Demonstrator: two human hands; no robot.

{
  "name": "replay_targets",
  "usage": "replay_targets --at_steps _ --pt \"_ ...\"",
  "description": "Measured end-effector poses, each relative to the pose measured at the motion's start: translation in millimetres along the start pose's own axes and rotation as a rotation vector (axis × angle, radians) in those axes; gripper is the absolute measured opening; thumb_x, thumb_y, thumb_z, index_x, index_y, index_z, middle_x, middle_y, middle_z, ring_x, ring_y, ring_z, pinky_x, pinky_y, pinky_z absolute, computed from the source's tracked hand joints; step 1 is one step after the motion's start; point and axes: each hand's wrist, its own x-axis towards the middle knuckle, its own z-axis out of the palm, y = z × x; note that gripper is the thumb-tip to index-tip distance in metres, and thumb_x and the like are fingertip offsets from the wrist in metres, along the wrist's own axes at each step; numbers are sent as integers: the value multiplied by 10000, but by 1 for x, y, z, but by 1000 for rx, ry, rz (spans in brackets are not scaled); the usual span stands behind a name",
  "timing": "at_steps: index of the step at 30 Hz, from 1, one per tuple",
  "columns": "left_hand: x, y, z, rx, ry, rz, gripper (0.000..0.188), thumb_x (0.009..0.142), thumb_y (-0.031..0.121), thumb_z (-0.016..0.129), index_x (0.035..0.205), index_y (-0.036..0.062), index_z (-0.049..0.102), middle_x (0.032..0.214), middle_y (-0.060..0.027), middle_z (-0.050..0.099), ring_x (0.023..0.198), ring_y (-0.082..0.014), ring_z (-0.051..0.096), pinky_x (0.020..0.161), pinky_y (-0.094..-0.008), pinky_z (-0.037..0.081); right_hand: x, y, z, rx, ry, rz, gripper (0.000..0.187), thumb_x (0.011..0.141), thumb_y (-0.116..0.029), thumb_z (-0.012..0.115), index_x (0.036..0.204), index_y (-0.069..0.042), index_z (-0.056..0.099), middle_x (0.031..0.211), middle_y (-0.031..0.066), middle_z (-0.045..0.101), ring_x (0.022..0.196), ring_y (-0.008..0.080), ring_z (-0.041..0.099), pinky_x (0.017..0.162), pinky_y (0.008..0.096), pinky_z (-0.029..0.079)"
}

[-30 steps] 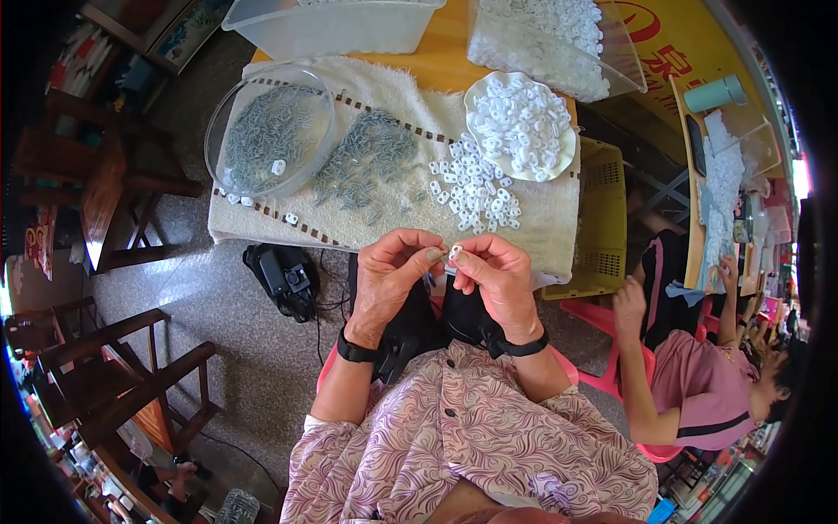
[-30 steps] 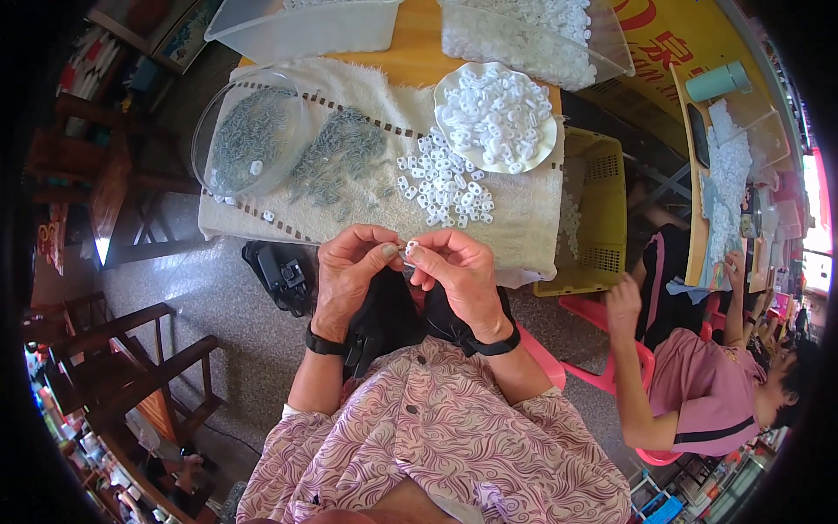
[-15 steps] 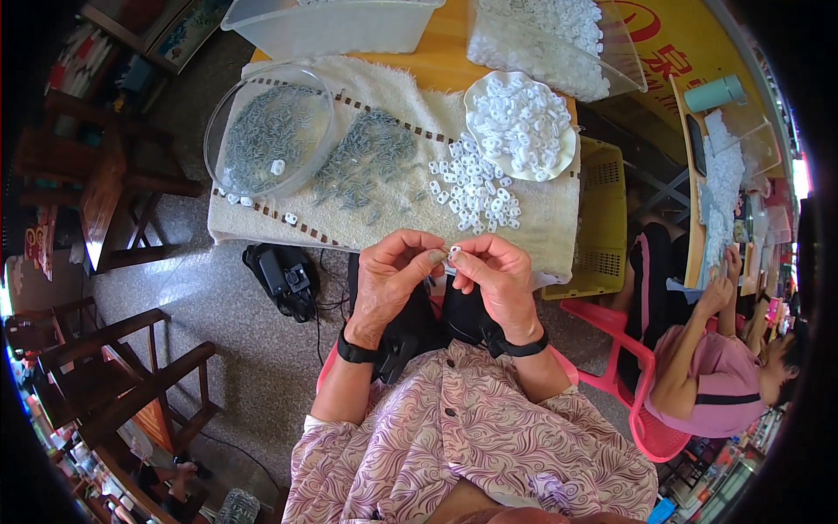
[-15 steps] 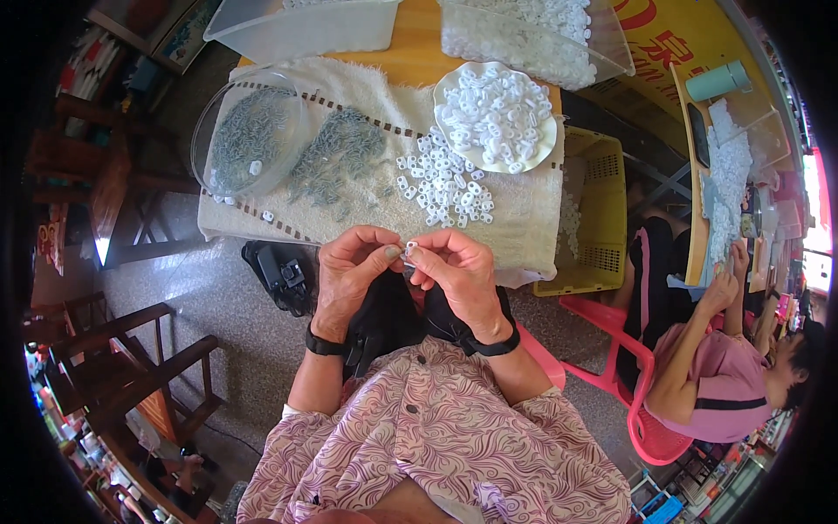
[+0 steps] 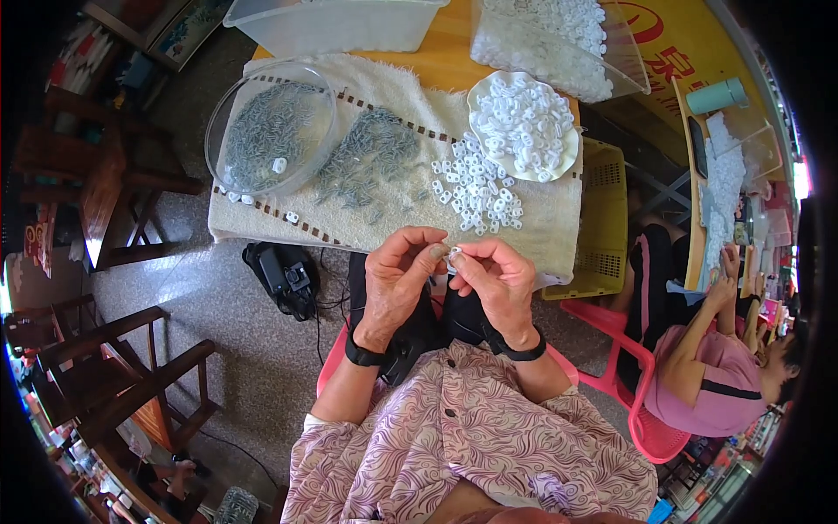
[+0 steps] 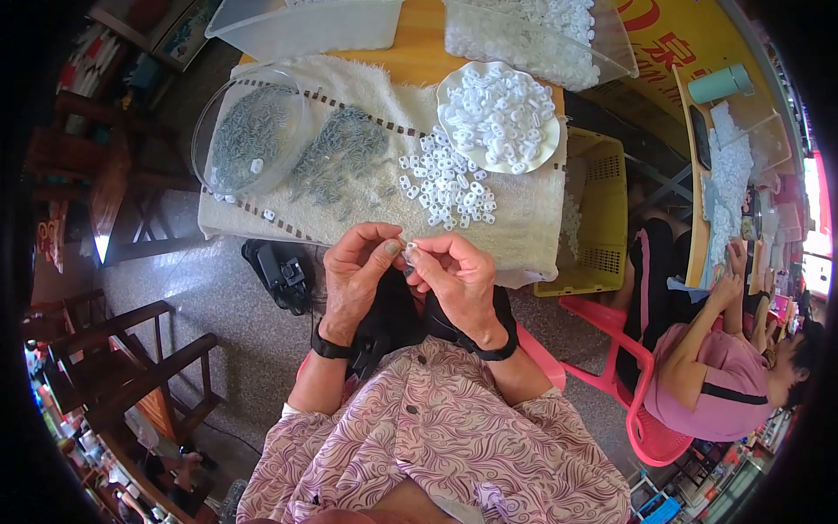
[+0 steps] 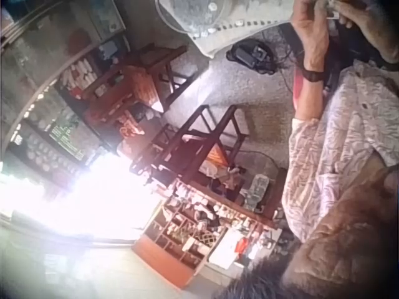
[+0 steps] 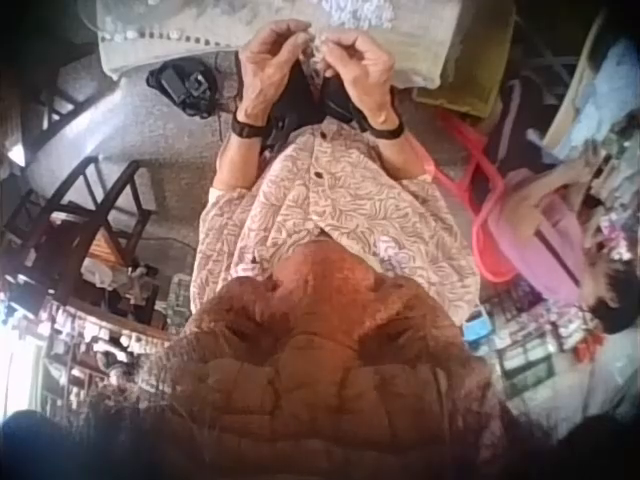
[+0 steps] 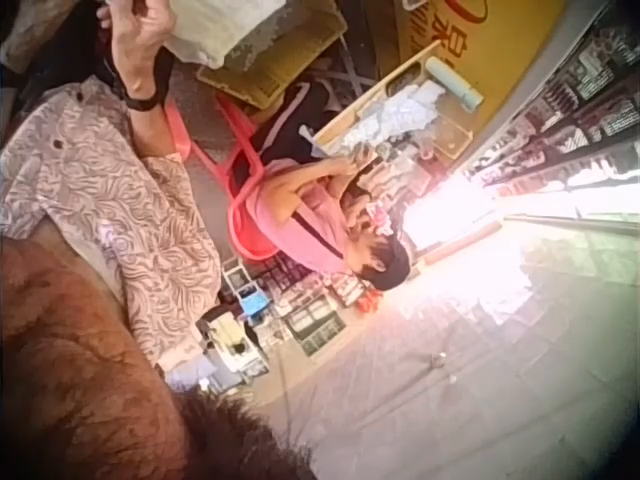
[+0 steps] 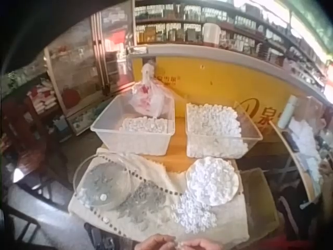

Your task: Assembling small white plastic components by hand at a workstation.

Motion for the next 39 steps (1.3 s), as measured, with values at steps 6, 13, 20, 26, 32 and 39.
replay_targets --at_steps 6,13,20,26,32,39 --pt "-2 -2 1 -50 23 -23 148 896 38 617 1036 -6 626 850 -10 651 714 -60 598 658 -190 488 -2 3 4 22 15 -34 87 875 -11 625 952 27 634 808 75 663 634 94 635 520 194 503" --pt "-3 -2 2 -58 30 22 137 897 32 611 1027 -10 623 842 -13 647 700 -61 598 649 -192 487 -1 2 9 -32 16 -97 85 873 -4 623 950 32 633 811 85 666 642 102 642 521 204 515" --pt "-1 1 3 -14 35 20 130 911 56 604 1021 -11 619 840 -14 643 721 -56 586 654 -195 481 2 -1 8 53 7 -21 103 888 -24 615 967 37 639 824 93 671 654 119 650 546 217 526" --pt "0 -4 3 66 20 43 107 930 85 586 973 -7 620 798 -5 614 691 -55 544 622 -202 454 4 0 5 68 15 -1 131 901 -46 609 998 40 624 821 95 668 697 139 664 601 241 551" --pt "0 -6 7 148 46 128 101 933 90 582 926 -5 617 757 -8 596 659 -56 529 596 -207 443 4 1 5 37 27 -12 136 894 -39 614 1001 43 622 824 91 669 690 130 663 595 238 553" --pt "-2 -9 7 331 127 189 100 908 87 614 857 3 596 712 -27 573 622 -72 513 559 -223 422 1 4 9 -3 50 -72 106 875 -7 625 972 35 628 798 88 663 650 113 648 541 211 518"
